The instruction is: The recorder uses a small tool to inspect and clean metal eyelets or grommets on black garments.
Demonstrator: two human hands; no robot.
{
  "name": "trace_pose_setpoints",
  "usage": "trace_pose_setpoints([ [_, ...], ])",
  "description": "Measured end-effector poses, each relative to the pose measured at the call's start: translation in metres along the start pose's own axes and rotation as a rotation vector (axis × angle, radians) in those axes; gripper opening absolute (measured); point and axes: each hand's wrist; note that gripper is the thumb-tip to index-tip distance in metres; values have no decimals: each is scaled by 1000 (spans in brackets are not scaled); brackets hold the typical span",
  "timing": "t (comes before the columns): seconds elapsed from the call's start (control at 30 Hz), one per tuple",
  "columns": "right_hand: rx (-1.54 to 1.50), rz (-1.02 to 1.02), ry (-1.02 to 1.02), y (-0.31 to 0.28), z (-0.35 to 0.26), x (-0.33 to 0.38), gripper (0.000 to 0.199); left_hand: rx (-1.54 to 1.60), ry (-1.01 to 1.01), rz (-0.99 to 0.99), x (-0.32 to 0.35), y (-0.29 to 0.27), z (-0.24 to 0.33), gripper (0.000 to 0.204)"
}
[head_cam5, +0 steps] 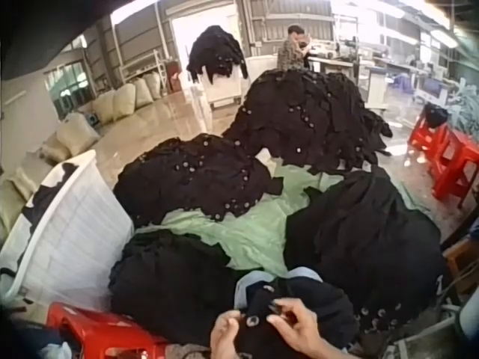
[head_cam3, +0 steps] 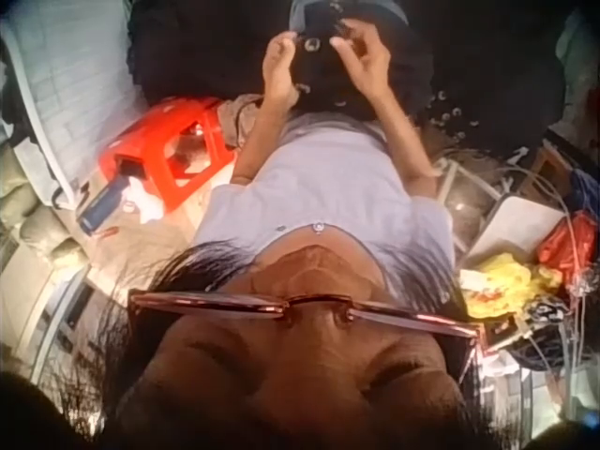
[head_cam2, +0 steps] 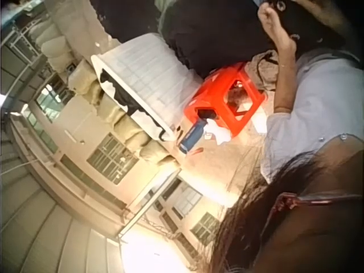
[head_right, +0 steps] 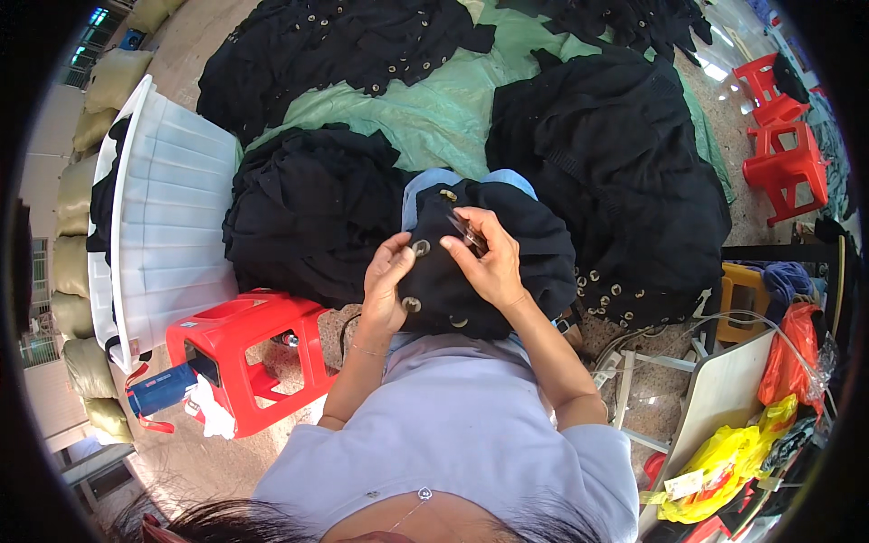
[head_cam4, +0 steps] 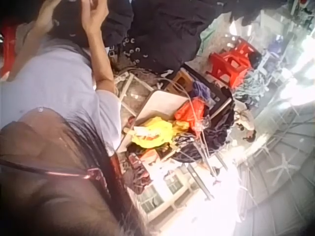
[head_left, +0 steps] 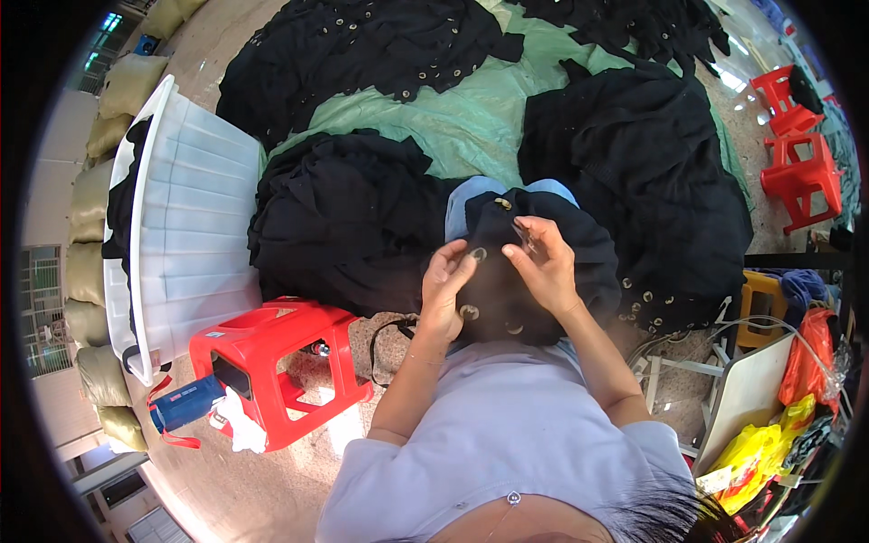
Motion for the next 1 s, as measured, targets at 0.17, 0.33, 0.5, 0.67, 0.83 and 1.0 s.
trace_pose_setpoints([
  [0.17, 102, -163, -156, -15, -4, -7, 33, -64, -69, -108, 12, 0, 11, 28],
  [0.33, 147, -323, -318, -15, -16, -15, 41, -60, 3, -134, 12, 3, 15, 18],
  [0.5, 223, -342, -411, -17, -20, -20, 45, -167, 52, -173, 12, 8, 18, 18],
  [0.67, 42, -333, -276, -16, -12, -22, 27, -274, 29, -218, 14, 13, 26, 13],
  [0.83, -83, -306, -43, -10, -9, -15, 10, -364, 292, -92, 8, 23, 12, 18],
  [1.0, -352, -254, 186, -6, -5, -5, 1, -466, 372, -113, 4, 16, 7, 24],
])
Point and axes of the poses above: each hand's wrist, its own x-axis away from the middle knuckle, its own y-axis out of the palm, z = x × y, and after that the axes turned 3 degrees about -y, right-handed
